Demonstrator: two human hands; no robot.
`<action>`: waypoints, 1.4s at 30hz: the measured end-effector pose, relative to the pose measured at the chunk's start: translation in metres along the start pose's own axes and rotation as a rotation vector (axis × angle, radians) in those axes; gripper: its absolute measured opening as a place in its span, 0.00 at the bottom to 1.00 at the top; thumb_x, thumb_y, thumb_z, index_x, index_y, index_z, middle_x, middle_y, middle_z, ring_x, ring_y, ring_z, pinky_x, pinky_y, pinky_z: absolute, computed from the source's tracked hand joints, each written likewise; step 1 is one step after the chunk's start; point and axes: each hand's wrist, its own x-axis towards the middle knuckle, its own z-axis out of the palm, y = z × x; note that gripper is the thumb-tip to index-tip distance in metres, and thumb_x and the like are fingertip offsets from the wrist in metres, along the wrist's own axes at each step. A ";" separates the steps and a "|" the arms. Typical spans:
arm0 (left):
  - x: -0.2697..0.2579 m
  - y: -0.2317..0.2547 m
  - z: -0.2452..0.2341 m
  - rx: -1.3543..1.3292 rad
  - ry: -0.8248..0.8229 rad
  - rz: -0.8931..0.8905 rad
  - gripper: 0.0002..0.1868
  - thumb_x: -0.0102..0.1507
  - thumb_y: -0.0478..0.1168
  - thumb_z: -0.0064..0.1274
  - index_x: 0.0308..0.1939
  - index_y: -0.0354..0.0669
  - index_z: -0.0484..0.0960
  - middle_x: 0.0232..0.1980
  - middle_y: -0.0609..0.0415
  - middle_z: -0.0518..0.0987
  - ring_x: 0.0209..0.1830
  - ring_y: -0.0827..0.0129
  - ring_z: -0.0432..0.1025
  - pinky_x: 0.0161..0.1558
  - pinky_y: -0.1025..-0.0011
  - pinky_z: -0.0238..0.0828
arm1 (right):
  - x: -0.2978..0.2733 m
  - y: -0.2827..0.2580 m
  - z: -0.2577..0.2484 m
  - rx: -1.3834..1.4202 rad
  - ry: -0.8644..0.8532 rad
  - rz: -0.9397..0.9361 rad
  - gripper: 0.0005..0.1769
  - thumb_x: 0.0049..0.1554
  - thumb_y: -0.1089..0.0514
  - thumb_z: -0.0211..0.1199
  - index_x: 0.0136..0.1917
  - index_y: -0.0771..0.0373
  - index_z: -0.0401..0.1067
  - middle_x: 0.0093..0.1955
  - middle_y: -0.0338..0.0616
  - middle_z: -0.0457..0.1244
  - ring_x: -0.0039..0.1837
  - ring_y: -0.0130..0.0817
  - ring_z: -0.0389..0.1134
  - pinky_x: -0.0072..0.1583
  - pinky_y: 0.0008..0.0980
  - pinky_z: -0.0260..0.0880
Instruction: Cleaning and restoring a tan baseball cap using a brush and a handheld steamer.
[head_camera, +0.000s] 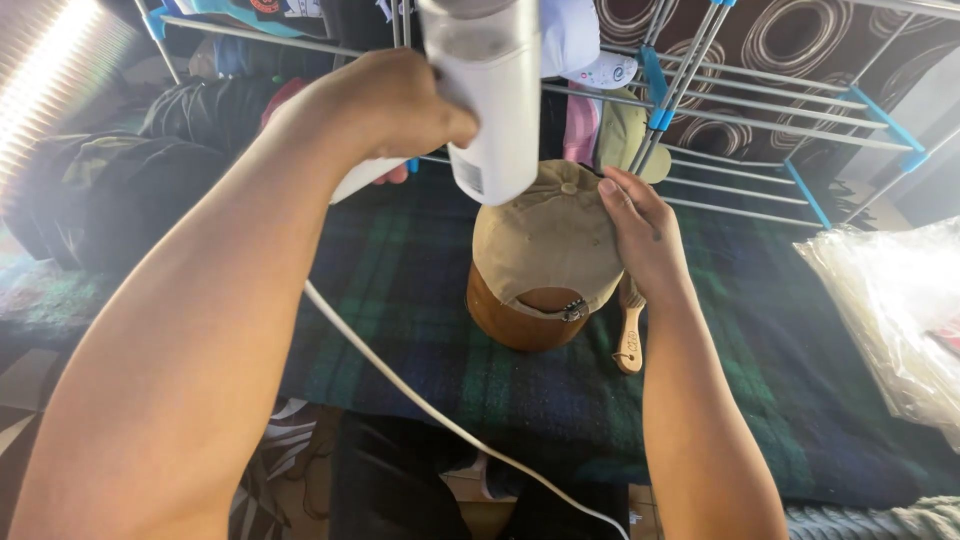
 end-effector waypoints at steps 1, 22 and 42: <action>0.002 0.005 0.001 -0.002 -0.003 -0.003 0.26 0.66 0.45 0.51 0.62 0.31 0.72 0.51 0.43 0.77 0.32 0.57 0.76 0.33 0.61 0.75 | 0.001 0.003 0.002 -0.002 -0.003 0.003 0.33 0.58 0.35 0.53 0.70 0.51 0.70 0.77 0.40 0.59 0.78 0.37 0.57 0.70 0.38 0.60; 0.037 0.020 0.017 0.166 0.001 0.019 0.29 0.64 0.47 0.48 0.70 0.49 0.68 0.59 0.53 0.75 0.30 0.67 0.74 0.34 0.69 0.73 | 0.005 0.025 0.019 0.228 0.058 0.054 0.29 0.54 0.34 0.57 0.63 0.47 0.75 0.63 0.34 0.68 0.65 0.28 0.67 0.61 0.28 0.69; 0.041 -0.141 0.128 -0.949 0.179 -0.097 0.23 0.55 0.45 0.55 0.42 0.23 0.78 0.23 0.39 0.76 0.14 0.55 0.76 0.15 0.60 0.79 | 0.013 0.058 0.031 0.439 0.067 -0.148 0.21 0.67 0.44 0.60 0.68 0.55 0.74 0.53 0.47 0.66 0.51 0.31 0.72 0.51 0.30 0.79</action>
